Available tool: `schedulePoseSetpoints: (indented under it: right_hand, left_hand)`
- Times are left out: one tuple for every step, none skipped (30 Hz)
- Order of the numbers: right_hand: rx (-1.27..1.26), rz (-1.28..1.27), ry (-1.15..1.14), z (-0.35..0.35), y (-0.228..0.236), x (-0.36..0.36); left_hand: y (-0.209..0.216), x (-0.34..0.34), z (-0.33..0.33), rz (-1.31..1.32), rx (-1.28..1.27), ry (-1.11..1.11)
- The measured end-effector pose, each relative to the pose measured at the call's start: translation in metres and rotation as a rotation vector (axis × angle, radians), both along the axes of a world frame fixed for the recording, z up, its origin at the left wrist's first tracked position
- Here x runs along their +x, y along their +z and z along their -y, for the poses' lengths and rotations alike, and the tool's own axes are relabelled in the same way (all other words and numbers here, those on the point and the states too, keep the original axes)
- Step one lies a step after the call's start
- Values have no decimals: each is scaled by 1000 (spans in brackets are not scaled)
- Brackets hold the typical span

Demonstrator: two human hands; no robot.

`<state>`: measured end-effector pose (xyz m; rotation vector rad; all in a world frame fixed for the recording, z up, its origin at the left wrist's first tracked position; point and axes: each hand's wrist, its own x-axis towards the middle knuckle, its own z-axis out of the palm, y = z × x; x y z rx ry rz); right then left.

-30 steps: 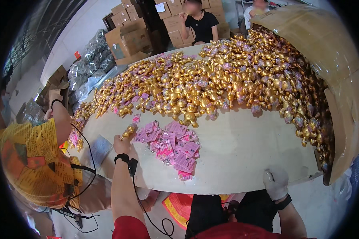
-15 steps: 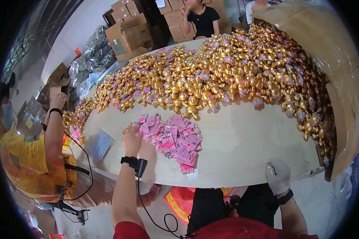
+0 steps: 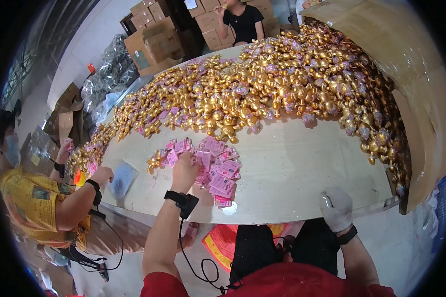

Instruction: The person is attaching pink tags to small gold bear-shaped toys and sorting them on a table.

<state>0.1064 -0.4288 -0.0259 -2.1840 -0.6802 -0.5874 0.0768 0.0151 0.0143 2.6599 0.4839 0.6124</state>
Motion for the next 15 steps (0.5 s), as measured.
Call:
schedulePoseSetpoints:
  right_hand:
    - [6,-2,2,0,0,-1]
    - [10,-1,-1,1,0,0]
    - [5,3,-1,2,0,-1]
    - [0,9,-1,3,0,-1]
    - [-1,14,-3,4,-1,-1]
    - [-1,24,-6,6,-2,-1]
    - [-1,34,-11,5,-1,-2]
    - [5,42,-8,4,-1,-3]
    - [6,44,-1,4,-3,-3]
    - [7,46,4,5,-5,-1]
    - [3,46,5,9,-5,-1]
    - [-28,-118,13,11,1,-1]
    - [-56,-283,19,11,10,-1]
    - [-84,-448,19,12,16,-3]
    - [69,-560,121,12,14,-4]
  left_hand:
    - [4,-1,-4,-10,-27,33]
    - [21,0,2,-17,-55,61]
    - [32,0,6,-24,-82,90]
    - [34,-2,3,46,-135,76]
    - [39,-4,10,96,-340,64]
    - [45,-5,20,142,-550,44]
    - [50,-8,31,185,-760,23]
    - [53,-14,43,199,-907,11]
    - [54,-17,57,202,-1039,-90]
    - [57,-20,76,213,-1118,-106]
    - [60,-21,99,218,-1204,-122]
    - [58,-23,113,205,-1256,-166]
    - [55,-25,125,190,-1309,-211]
    - [52,-25,139,173,-1366,-260]
    - [51,-26,156,113,-1375,-262]
